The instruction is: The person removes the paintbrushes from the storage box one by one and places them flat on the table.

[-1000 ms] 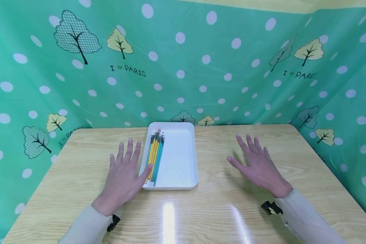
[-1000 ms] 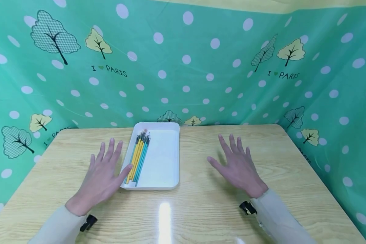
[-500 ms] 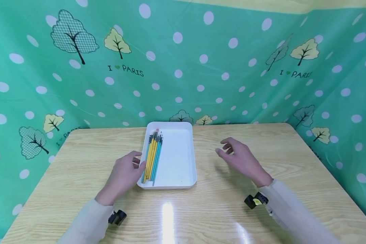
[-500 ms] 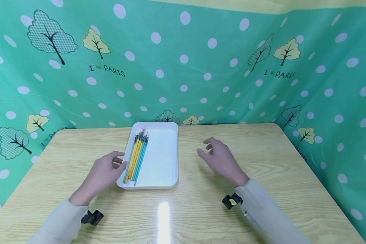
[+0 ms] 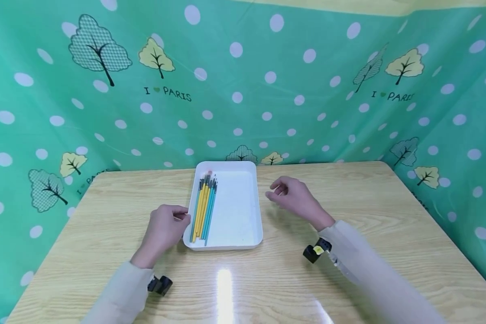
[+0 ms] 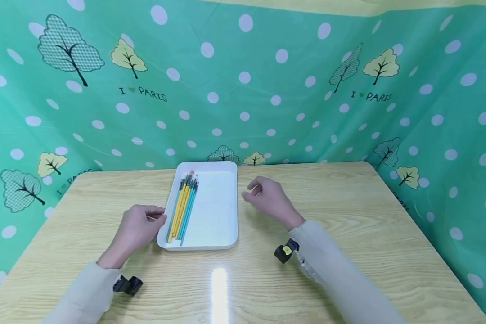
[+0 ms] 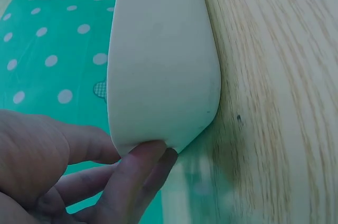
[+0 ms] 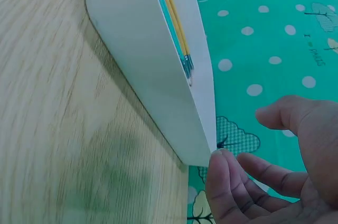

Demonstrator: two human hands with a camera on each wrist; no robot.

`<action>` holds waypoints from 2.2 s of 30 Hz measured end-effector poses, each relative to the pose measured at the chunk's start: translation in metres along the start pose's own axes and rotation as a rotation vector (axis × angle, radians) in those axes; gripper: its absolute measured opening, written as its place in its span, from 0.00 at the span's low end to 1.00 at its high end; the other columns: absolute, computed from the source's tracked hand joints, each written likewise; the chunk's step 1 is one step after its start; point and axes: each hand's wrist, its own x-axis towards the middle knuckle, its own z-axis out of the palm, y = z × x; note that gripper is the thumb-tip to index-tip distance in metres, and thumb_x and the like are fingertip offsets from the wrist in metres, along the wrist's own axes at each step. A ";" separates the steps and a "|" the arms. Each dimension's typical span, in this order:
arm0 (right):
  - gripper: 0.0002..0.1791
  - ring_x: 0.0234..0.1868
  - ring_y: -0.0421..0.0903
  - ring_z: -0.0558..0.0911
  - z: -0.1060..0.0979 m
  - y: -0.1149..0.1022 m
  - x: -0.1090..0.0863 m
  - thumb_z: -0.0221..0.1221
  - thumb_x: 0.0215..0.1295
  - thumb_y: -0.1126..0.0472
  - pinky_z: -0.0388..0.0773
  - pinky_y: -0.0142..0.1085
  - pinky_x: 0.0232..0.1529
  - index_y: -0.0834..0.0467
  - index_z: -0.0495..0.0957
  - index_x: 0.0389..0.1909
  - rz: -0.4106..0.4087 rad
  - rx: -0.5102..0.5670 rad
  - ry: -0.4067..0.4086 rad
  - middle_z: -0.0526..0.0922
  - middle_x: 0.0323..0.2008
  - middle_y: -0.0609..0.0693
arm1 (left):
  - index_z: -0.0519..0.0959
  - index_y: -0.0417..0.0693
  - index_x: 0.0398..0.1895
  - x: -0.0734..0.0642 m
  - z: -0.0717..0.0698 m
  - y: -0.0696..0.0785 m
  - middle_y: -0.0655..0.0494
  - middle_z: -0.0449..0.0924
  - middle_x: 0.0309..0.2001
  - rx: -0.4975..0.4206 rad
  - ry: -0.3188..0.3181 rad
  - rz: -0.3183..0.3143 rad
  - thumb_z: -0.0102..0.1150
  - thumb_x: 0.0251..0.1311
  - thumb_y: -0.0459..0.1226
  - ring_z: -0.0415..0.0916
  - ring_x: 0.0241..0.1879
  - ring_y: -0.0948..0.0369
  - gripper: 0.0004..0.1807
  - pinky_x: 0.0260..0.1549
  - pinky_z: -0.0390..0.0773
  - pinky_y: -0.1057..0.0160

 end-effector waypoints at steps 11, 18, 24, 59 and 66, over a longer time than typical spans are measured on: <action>0.16 0.31 0.45 0.84 0.024 -0.032 0.017 0.65 0.68 0.54 0.85 0.37 0.36 0.62 0.81 0.47 -0.003 0.043 -0.079 0.85 0.36 0.55 | 0.84 0.34 0.54 0.004 0.003 0.005 0.42 0.87 0.40 -0.005 0.030 -0.004 0.55 0.65 0.33 0.77 0.27 0.60 0.17 0.21 0.75 0.66; 0.16 0.30 0.46 0.87 0.047 -0.049 0.030 0.67 0.67 0.55 0.88 0.43 0.40 0.61 0.80 0.47 0.099 0.070 -0.134 0.83 0.34 0.54 | 0.82 0.34 0.56 0.007 0.004 0.006 0.41 0.86 0.44 -0.016 0.008 -0.026 0.55 0.66 0.34 0.79 0.30 0.59 0.19 0.23 0.78 0.66; 0.13 0.30 0.46 0.89 0.068 -0.060 0.038 0.67 0.66 0.55 0.86 0.40 0.40 0.59 0.79 0.43 0.166 0.074 -0.173 0.86 0.32 0.52 | 0.80 0.34 0.59 0.008 0.003 0.007 0.41 0.85 0.44 -0.026 -0.026 -0.038 0.56 0.66 0.34 0.82 0.31 0.59 0.20 0.27 0.82 0.65; 0.10 0.21 0.44 0.87 0.135 -0.085 0.061 0.70 0.61 0.64 0.83 0.31 0.23 0.65 0.80 0.37 0.405 0.148 -0.080 0.86 0.21 0.53 | 0.82 0.34 0.55 0.007 -0.001 0.006 0.42 0.86 0.41 -0.038 -0.050 -0.029 0.62 0.64 0.33 0.83 0.32 0.60 0.18 0.28 0.84 0.65; 0.14 0.21 0.44 0.86 0.132 -0.086 0.060 0.71 0.60 0.63 0.80 0.30 0.19 0.64 0.78 0.41 0.401 0.101 -0.044 0.84 0.26 0.53 | 0.82 0.33 0.55 0.007 0.000 0.007 0.42 0.87 0.40 -0.037 -0.045 -0.022 0.61 0.64 0.32 0.82 0.30 0.60 0.17 0.27 0.83 0.65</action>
